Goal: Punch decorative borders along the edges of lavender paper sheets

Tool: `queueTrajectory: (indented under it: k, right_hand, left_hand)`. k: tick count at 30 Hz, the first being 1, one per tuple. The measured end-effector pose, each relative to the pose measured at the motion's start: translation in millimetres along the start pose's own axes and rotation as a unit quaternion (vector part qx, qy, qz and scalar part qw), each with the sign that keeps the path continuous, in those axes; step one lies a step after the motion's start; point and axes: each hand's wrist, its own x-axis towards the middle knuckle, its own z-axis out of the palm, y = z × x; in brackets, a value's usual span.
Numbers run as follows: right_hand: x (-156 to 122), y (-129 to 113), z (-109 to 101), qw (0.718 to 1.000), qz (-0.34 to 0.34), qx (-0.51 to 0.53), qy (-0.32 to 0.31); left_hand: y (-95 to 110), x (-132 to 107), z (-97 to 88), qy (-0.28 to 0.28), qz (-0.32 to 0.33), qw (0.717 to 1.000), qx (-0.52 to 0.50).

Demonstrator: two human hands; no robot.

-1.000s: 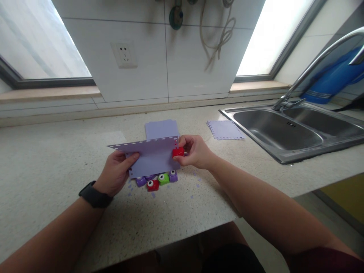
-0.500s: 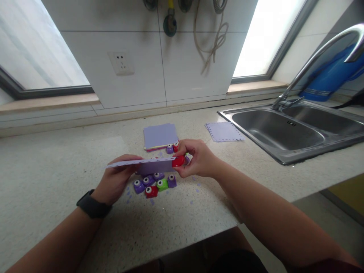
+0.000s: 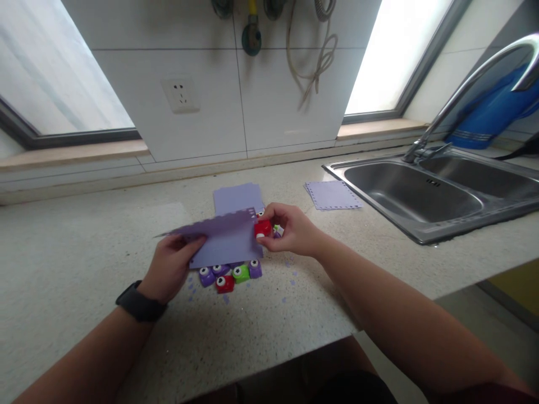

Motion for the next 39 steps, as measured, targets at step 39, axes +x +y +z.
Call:
queueTrajectory:
  k: [39]
  right_hand:
    - [5.5, 2.7, -14.9, 0.936, 0.016, -0.344, -0.067]
  left_hand:
    - [-1.5, 10.5, 7.5, 0.075, -0.01, 0.988, -0.132]
